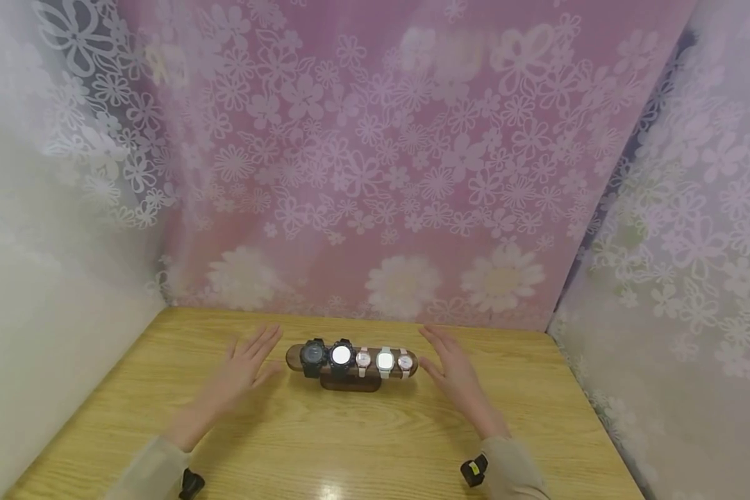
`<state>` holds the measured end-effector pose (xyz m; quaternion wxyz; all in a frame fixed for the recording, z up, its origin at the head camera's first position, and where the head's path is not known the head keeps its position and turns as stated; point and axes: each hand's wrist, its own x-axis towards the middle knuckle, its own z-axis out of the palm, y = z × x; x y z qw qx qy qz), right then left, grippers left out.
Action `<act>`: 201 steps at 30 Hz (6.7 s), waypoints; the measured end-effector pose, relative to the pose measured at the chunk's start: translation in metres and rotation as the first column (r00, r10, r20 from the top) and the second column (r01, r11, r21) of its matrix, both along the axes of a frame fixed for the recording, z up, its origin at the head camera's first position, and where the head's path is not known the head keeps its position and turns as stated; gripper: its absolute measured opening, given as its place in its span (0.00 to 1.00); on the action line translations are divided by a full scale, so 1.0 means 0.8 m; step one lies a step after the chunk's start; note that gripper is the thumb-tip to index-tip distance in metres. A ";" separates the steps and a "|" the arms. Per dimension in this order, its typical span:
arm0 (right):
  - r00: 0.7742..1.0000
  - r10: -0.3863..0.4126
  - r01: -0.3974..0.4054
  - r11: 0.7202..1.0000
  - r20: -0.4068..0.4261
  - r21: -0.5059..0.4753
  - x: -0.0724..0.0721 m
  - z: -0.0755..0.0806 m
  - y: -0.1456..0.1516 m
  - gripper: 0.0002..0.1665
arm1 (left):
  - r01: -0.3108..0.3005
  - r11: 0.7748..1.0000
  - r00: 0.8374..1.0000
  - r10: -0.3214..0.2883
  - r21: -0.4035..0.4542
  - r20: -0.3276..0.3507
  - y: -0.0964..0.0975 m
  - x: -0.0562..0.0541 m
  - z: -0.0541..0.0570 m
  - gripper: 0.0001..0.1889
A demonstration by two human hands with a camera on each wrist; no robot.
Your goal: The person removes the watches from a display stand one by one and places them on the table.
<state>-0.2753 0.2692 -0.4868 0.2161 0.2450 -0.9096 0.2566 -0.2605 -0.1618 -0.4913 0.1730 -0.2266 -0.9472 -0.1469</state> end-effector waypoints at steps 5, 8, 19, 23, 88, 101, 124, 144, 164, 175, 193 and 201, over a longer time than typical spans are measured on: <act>0.998 0.053 -0.053 0.999 0.038 0.004 -0.003 -0.007 -0.015 0.39 | 0.019 0.999 0.998 -0.022 -0.048 -0.065 0.015 0.003 -0.010 0.39; 0.994 0.076 -0.077 0.997 0.079 0.002 -0.002 -0.009 -0.021 0.39 | 0.027 0.997 0.994 -0.035 -0.077 -0.101 0.021 0.005 -0.014 0.39; 0.987 0.123 -0.128 0.991 0.100 0.048 -0.002 -0.016 -0.029 0.41 | 0.058 0.996 0.997 -0.061 -0.064 -0.043 0.033 0.013 -0.019 0.40; 0.987 0.133 -0.140 0.987 0.086 0.084 -0.004 -0.018 -0.030 0.41 | 0.063 0.997 0.998 -0.064 -0.049 -0.021 0.033 0.014 -0.020 0.40; 0.995 -0.092 0.097 0.898 -0.031 0.429 0.004 -0.025 0.096 0.31 | 0.062 0.997 0.998 -0.062 -0.035 0.018 0.034 0.020 -0.014 0.39; 0.983 -0.062 0.011 0.961 0.174 0.277 -0.006 -0.036 0.099 0.31 | 0.064 0.997 0.997 -0.062 -0.035 0.047 0.034 0.020 -0.012 0.40; 0.977 -0.084 0.030 0.965 0.198 0.260 -0.004 -0.038 0.093 0.32 | 0.061 0.998 0.997 -0.059 -0.028 0.058 0.035 0.020 -0.010 0.40; 0.999 -0.001 0.010 0.985 -0.055 0.172 0.006 -0.020 0.049 0.29 | 0.068 0.997 0.998 -0.068 -0.024 -0.008 0.035 0.019 -0.014 0.38; 0.986 0.116 -0.077 0.953 -0.117 0.293 -0.001 0.003 -0.047 0.46 | 0.064 0.997 0.998 -0.064 -0.048 0.001 0.034 0.019 -0.019 0.39; 0.992 0.079 -0.038 0.934 -0.102 0.354 0.001 -0.011 -0.070 0.44 | 0.060 0.997 0.998 -0.059 -0.042 0.027 0.037 0.021 -0.016 0.40; 0.993 0.095 -0.068 0.950 -0.075 0.303 0.000 -0.007 -0.070 0.39 | 0.040 0.999 0.998 -0.038 -0.034 0.059 0.038 0.021 -0.015 0.40; 0.986 0.097 -0.049 0.945 -0.134 0.322 -0.005 -0.012 -0.060 0.40 | 0.038 0.998 0.999 -0.036 -0.056 0.029 0.037 0.021 -0.014 0.40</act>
